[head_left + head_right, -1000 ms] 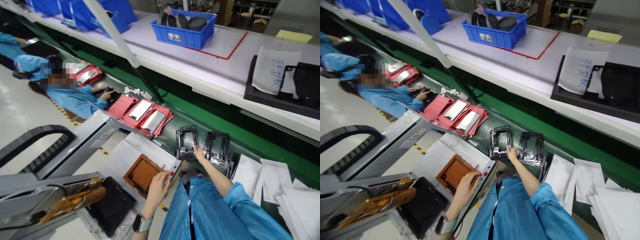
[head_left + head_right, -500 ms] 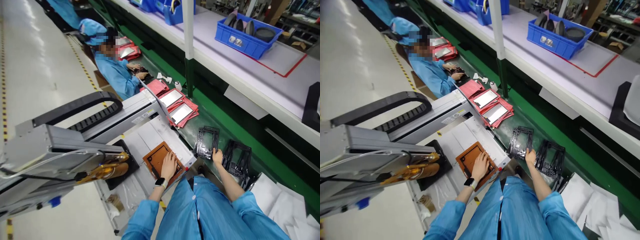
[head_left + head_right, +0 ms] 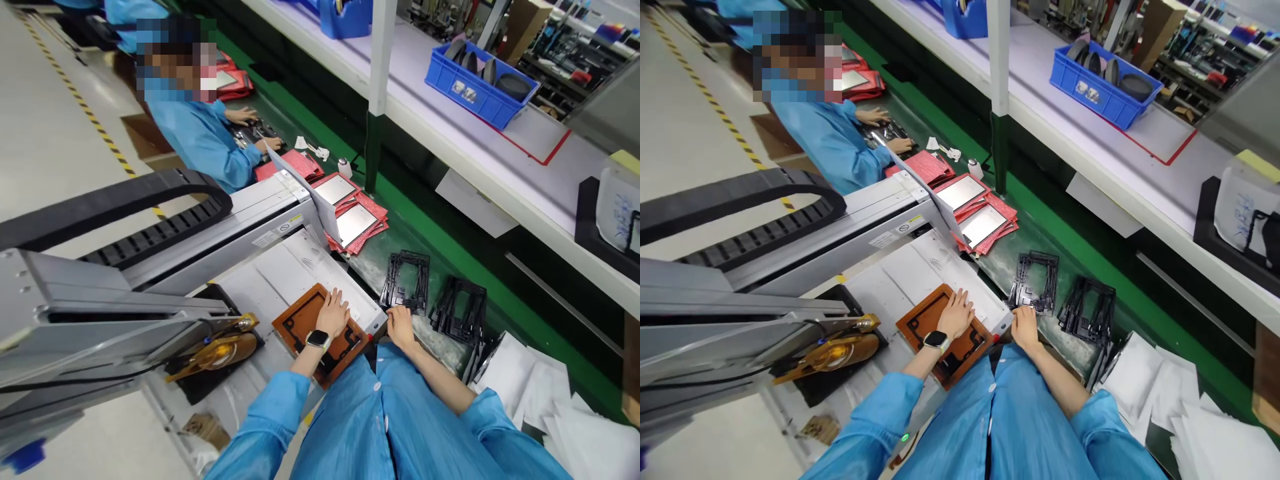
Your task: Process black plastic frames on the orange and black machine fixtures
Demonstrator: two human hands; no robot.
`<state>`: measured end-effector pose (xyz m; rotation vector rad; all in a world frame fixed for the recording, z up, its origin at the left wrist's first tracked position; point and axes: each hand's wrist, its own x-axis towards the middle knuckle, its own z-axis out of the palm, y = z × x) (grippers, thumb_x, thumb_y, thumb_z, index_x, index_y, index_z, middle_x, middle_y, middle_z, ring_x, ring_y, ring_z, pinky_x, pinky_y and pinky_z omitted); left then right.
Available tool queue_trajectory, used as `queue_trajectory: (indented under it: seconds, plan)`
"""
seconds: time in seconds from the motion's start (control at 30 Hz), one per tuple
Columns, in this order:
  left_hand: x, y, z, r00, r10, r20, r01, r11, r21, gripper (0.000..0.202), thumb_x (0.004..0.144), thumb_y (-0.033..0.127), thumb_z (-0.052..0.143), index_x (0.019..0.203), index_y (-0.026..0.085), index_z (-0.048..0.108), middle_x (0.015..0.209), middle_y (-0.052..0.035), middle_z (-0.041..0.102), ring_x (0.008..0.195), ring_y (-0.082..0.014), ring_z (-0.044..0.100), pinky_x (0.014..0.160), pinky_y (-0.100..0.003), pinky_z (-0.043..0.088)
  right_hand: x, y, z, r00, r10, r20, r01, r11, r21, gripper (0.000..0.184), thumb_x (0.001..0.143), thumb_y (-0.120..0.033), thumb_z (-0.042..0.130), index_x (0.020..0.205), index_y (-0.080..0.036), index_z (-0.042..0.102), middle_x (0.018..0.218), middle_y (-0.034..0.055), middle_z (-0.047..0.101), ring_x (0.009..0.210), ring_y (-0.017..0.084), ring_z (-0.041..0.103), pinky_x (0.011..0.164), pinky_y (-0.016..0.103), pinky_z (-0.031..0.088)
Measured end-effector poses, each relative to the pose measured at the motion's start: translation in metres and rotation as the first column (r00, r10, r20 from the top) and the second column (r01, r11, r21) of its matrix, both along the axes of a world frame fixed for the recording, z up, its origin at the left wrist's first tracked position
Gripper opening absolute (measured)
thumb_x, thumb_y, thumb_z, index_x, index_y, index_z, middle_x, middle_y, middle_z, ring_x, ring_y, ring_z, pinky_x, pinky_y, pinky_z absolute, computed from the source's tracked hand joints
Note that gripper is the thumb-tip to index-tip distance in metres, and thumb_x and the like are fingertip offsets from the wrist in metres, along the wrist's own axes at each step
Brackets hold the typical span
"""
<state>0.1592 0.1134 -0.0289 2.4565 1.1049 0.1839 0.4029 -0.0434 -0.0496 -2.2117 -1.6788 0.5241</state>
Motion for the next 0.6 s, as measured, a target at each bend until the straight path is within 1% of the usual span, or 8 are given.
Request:
queue_trajectory:
  seconds: [0.07,0.13,0.17,0.23,0.3,0.37,0.47,0.6]
  plan:
    - [-0.001,-0.005,0.017,0.999,0.042,0.017,-0.042,0.999,0.021,0.038,0.104,0.030,0.044,0.099,0.016,0.079,0.121,-0.0219,0.078,0.137,-0.0375,0.063,0.128,-0.060,0.036,-0.015,0.004,0.003,0.994,0.112,0.003,-0.112,0.993,-0.044,0.028,0.102,-0.011,0.045,0.117,-0.015,0.069,0.118,0.0129,0.068,0.114,0.028,0.054,0.107,0.044,0.039]
    - [-0.005,-0.015,0.036,0.997,0.083,0.009,-0.083,0.996,0.045,0.048,0.109,0.034,0.037,0.092,0.016,0.079,0.098,-0.0194,0.080,0.115,-0.0348,0.071,0.118,-0.056,0.045,-0.029,0.008,0.007,0.961,0.276,0.005,-0.275,0.959,-0.074,0.031,0.099,-0.010,0.051,0.124,-0.014,0.069,0.123,0.0137,0.067,0.118,0.029,0.052,0.109,0.045,0.039]
    - [-0.008,-0.022,0.046,0.995,0.097,-0.003,-0.097,0.994,0.055,0.052,0.111,0.035,0.034,0.089,0.017,0.078,0.091,-0.0183,0.079,0.106,-0.0336,0.072,0.111,-0.054,0.048,-0.037,0.010,0.010,0.924,0.382,0.001,-0.381,0.921,-0.080,0.035,0.098,-0.011,0.054,0.130,-0.015,0.068,0.126,0.0141,0.067,0.121,0.030,0.051,0.111,0.046,0.039]
    - [-0.012,-0.038,0.064,0.993,0.113,-0.022,-0.111,0.992,0.065,0.056,0.112,0.036,0.032,0.086,0.018,0.078,0.085,-0.0162,0.079,0.093,-0.0312,0.073,0.101,-0.052,0.050,-0.055,0.013,0.012,0.802,0.597,-0.003,-0.595,0.800,-0.077,0.045,0.098,-0.015,0.059,0.142,-0.015,0.063,0.136,0.0152,0.065,0.128,0.031,0.050,0.113,0.048,0.039]
    - [-0.014,-0.053,0.077,0.988,0.152,-0.027,-0.149,0.986,0.075,0.057,0.113,0.036,0.032,0.083,0.019,0.077,0.081,-0.0135,0.079,0.085,-0.0287,0.073,0.102,-0.052,0.047,-0.074,0.013,0.010,0.673,0.739,0.024,-0.736,0.673,-0.069,0.049,0.100,-0.018,0.061,0.148,-0.014,0.059,0.142,0.0170,0.064,0.133,0.033,0.049,0.113,0.049,0.041]
    - [-0.014,-0.066,0.086,0.976,0.218,-0.020,-0.216,0.973,0.084,0.058,0.114,0.037,0.032,0.080,0.019,0.076,0.079,-0.0112,0.079,0.081,-0.0262,0.073,0.109,-0.053,0.043,-0.089,0.010,0.003,0.587,0.806,0.075,-0.803,0.592,-0.074,0.042,0.104,-0.019,0.058,0.145,-0.012,0.061,0.140,0.0181,0.066,0.133,0.034,0.050,0.111,0.051,0.044]
    - [-0.013,-0.078,0.090,0.955,0.295,0.010,-0.295,0.953,0.066,0.057,0.115,0.037,0.033,0.079,0.020,0.074,0.080,-0.0089,0.080,0.079,-0.0236,0.072,0.114,-0.051,0.040,-0.100,0.004,-0.010,0.509,0.852,0.124,-0.851,0.520,-0.077,0.031,0.109,-0.018,0.052,0.136,-0.014,0.067,0.128,0.0163,0.072,0.126,0.032,0.055,0.108,0.051,0.047]
    - [-0.013,-0.088,0.089,0.942,0.332,0.039,-0.333,0.942,0.030,0.056,0.114,0.037,0.034,0.078,0.021,0.074,0.080,-0.0078,0.080,0.079,-0.0229,0.071,0.113,-0.051,0.041,-0.103,0.008,-0.018,0.490,0.867,0.088,-0.866,0.496,-0.066,0.026,0.108,-0.018,0.057,0.129,-0.014,0.071,0.122,0.0149,0.074,0.121,0.029,0.060,0.111,0.049,0.048]
